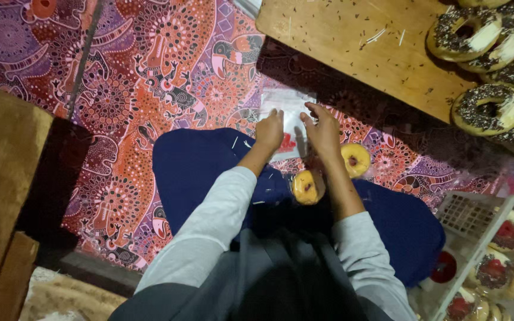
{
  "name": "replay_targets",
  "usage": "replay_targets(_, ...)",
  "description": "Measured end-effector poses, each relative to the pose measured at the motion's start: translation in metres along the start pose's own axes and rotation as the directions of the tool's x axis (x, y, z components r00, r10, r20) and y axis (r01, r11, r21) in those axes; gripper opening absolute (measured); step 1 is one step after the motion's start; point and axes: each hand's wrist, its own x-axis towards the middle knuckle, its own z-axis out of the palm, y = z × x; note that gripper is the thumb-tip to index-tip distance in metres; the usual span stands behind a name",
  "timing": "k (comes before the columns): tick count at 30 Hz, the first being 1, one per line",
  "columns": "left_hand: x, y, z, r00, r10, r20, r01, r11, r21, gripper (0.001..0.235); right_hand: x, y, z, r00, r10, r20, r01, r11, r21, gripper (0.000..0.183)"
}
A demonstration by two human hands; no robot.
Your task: The person sits on the floor and repeatedly picks up donuts from a wooden board, places them into clear plastic bags, and then places the packaged donuts into a white plastic crate.
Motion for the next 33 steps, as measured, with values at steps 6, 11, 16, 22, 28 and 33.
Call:
replay_targets(6,-0.013,0.031,-0.056,0.985,0.171,-0.033,-0.175,0.967,-0.187,0.021,0.020,0.005,-0.003,0.954,-0.209,-0.216,0.165,0.965,-0.203,0.069)
replay_targets(11,-0.011,0.065,-0.118,0.957,0.028,-0.287,-0.164,0.872,-0.461,0.035,0.020,-0.029,-0.033,0.984,0.115,0.136,-0.131,0.984,0.117,0.020)
replay_targets(16,0.016,0.059,-0.151,0.981,-0.195,-0.004,0.077,0.407,-0.910,0.049,-0.008,-0.072,-0.056,0.982,-0.188,0.032,0.175,0.954,0.244,0.021)
replay_targets(22,0.016,0.059,-0.166,0.998,0.033,-0.055,-0.064,0.520,-0.852,0.041,-0.002,-0.110,-0.080,0.986,-0.061,-0.152,0.107,0.943,0.315,0.013)
replay_targets(28,0.014,0.102,-0.183,0.920,-0.299,-0.255,-0.023,0.606,-0.795,0.028,-0.040,-0.159,-0.104,0.772,-0.528,-0.353,0.396,0.835,-0.383,0.028)
replay_targets(33,-0.006,0.140,-0.197,0.944,-0.032,-0.327,-0.248,0.584,-0.773,0.017,-0.057,-0.156,-0.112,0.951,-0.250,-0.182,0.230,0.965,-0.122,0.031)
